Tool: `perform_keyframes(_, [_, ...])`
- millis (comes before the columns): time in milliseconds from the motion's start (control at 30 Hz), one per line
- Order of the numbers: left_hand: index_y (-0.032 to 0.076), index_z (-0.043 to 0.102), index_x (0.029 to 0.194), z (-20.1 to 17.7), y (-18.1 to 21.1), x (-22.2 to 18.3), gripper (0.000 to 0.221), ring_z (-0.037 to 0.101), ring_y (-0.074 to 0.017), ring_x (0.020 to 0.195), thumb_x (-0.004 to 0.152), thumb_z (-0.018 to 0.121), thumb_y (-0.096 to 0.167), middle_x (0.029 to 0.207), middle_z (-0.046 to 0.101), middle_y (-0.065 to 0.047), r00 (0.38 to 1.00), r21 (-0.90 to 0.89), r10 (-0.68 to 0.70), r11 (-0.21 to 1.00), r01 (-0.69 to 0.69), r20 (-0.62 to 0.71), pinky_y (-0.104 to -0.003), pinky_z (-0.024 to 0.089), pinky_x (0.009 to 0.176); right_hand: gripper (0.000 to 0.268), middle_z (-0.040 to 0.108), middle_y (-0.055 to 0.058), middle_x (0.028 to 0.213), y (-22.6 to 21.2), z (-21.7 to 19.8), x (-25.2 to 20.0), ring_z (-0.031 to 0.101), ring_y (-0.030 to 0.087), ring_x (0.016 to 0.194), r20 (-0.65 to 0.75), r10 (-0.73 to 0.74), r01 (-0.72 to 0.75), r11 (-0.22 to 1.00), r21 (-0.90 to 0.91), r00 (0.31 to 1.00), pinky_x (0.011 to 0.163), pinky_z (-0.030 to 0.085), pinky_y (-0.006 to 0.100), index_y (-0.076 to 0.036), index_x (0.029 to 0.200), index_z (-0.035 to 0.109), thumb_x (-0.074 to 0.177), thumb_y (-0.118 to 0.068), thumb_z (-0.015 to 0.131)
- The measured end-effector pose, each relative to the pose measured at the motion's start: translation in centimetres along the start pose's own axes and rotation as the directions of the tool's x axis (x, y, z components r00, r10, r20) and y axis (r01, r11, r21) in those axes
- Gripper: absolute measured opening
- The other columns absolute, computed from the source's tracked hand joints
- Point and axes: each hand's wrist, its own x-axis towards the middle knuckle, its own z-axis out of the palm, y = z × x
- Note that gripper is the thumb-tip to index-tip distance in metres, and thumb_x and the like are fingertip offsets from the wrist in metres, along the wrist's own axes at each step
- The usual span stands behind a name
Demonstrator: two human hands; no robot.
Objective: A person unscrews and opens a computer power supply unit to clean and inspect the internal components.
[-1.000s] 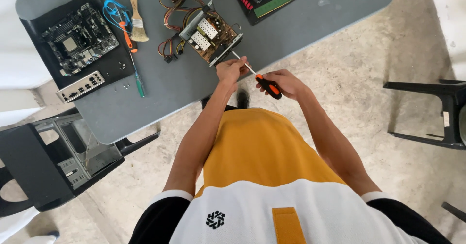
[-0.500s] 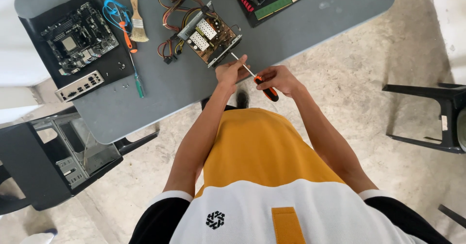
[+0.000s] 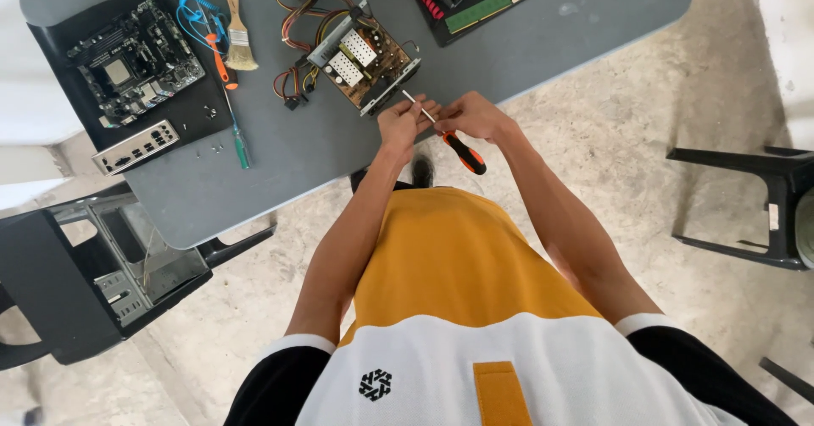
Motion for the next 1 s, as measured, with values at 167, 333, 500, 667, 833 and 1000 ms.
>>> perform_keyframes(167, [-0.023,0.061,0.166,1.1,2.2,-2.0,0.055,0.082,-0.0577,0.141,0.126,0.079,0.01,0.152,0.077,-0.047,0.999,-0.16,-0.042,0.986,0.037,-0.029,-0.071,0.073,0.129,0.045,0.097,0.011,0.111,2.1,1.0,3.0,0.094,0.025,0.106,-0.025,-0.008,0.011,0.994,0.107,1.0,0.099,0.073,0.04,-0.015,0.137,0.099,0.095,-0.029,0.109])
perform_keyframes(333, [-0.023,0.066,0.15,1.5,4.1,-3.0,0.057,0.087,-0.0535,0.133,0.12,0.092,0.017,0.142,0.079,-0.04,0.993,-0.09,-0.043,0.995,0.034,-0.109,-0.069,0.076,0.128,0.038,0.096,0.013,0.112,3.3,1.3,3.7,0.091,0.028,0.104,-0.069,0.001,0.001,1.0,0.025,0.998,0.091,0.075,0.046,-0.02,0.129,0.101,0.096,-0.038,0.107])
perform_keyframes(500, [-0.023,0.066,0.155,1.5,3.7,-2.3,0.06,0.083,-0.0544,0.14,0.122,0.091,0.021,0.147,0.077,-0.041,0.994,-0.185,-0.028,0.983,0.008,-0.104,-0.069,0.075,0.131,0.039,0.084,0.016,0.096,2.8,1.2,2.4,0.086,0.024,0.082,-0.137,0.009,0.029,0.962,0.271,0.991,0.072,0.08,0.036,0.0,0.127,0.095,0.094,-0.016,0.108])
perform_keyframes(667, [-0.017,0.068,0.158,-0.1,1.1,1.5,0.055,0.083,-0.0456,0.145,0.129,0.084,0.027,0.152,0.08,-0.032,0.993,-0.279,0.006,0.959,-0.038,-0.115,-0.065,0.075,0.133,0.036,0.078,0.019,0.096,0.9,2.1,1.3,0.082,0.025,0.079,-0.153,-0.018,0.07,0.936,0.345,0.988,0.06,0.081,0.039,0.008,0.126,0.089,0.098,-0.007,0.105])
perform_keyframes(833, [-0.018,0.069,0.155,-0.4,0.3,2.4,0.051,0.084,-0.045,0.143,0.129,0.083,0.023,0.151,0.081,-0.033,0.987,-0.29,0.01,0.955,-0.057,-0.162,-0.061,0.079,0.127,0.028,0.082,0.023,0.098,0.3,2.1,0.5,0.086,0.027,0.081,-0.172,-0.043,0.09,0.957,0.275,0.984,0.057,0.08,0.037,0.008,0.121,0.089,0.102,-0.008,0.103])
perform_keyframes(1000, [-0.002,0.085,0.144,-0.2,0.3,2.2,0.04,0.09,-0.0345,0.134,0.125,0.089,0.033,0.138,0.091,-0.019,0.971,-0.16,0.04,0.984,-0.079,-0.237,-0.052,0.082,0.118,0.03,0.084,0.025,0.101,0.5,2.2,0.1,0.088,0.026,0.08,-0.209,-0.045,0.099,0.961,0.259,0.977,0.054,0.078,0.036,0.01,0.12,0.087,0.1,-0.006,0.103])
